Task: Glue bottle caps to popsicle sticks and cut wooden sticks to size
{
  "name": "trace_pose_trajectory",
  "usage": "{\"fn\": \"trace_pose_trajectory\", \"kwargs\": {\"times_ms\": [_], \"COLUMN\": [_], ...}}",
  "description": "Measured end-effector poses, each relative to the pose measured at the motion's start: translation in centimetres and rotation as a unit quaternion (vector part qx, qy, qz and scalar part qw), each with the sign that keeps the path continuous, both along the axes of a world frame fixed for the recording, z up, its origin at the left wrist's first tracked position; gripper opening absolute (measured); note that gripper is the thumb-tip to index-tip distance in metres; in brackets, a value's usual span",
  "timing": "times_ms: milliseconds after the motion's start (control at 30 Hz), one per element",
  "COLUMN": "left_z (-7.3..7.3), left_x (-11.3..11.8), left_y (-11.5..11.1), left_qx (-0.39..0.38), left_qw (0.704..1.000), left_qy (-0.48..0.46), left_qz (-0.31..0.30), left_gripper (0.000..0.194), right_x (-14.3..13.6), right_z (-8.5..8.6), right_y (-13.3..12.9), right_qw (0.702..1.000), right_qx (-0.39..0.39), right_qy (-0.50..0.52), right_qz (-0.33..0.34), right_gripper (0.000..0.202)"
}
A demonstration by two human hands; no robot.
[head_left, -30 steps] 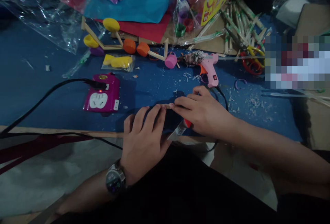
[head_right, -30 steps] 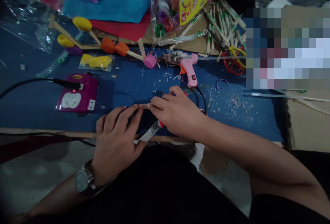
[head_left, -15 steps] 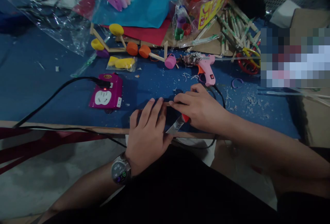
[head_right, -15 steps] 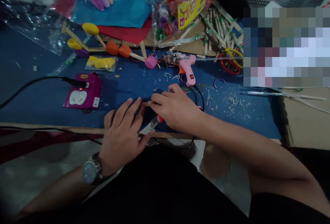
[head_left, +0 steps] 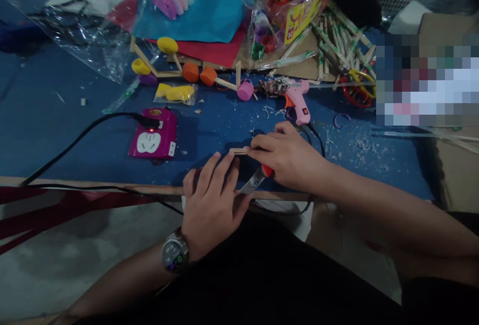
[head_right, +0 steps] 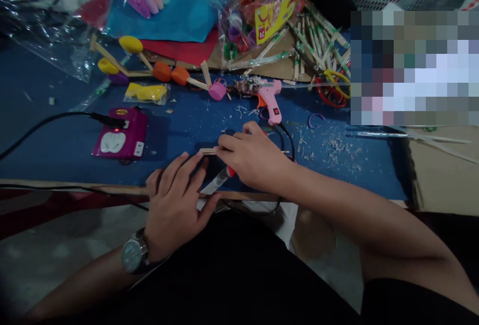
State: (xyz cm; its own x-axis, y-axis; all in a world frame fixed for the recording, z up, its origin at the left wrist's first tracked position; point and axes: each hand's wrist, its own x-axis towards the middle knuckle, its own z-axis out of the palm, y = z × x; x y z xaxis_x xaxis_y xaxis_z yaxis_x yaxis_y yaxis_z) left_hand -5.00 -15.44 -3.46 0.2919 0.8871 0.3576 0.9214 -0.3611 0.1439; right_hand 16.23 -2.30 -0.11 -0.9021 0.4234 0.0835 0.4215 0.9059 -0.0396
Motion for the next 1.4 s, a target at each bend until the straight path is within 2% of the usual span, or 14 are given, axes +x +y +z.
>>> {"fn": "trace_pose_trajectory", "kwargs": {"times_ms": [600, 733, 1000, 1167, 1400], "left_z": [0.0, 0.0, 0.0, -0.1, -0.3], "left_x": [1.0, 1.3, 1.5, 2.0, 2.6], "left_y": [-0.1, -0.1, 0.0, 0.0, 0.1], "left_qx": [-0.027, -0.03, -0.029, -0.032, -0.012], "left_qw": [1.0, 0.999, 0.999, 0.998, 0.997], "left_qy": [-0.001, 0.01, 0.027, 0.053, 0.071], "left_qz": [-0.008, -0.017, -0.036, -0.026, -0.009], "left_gripper": [0.065, 0.07, 0.067, 0.079, 0.079], "right_x": [0.0, -0.1, -0.2, -0.3, -0.1], "right_z": [0.7, 0.9, 0.8, 1.2, 1.0], "right_y": [-0.6, -0.6, -0.5, -0.4, -0.3], "right_qw": [0.999, 0.999, 0.999, 0.998, 0.998], "right_qx": [0.019, 0.003, -0.009, -0.034, -0.036], "right_qy": [-0.031, -0.039, -0.049, -0.061, -0.042], "right_qz": [0.004, 0.001, 0.0, -0.003, -0.002], "right_gripper": [0.042, 0.044, 0.042, 0.042, 0.04]}}
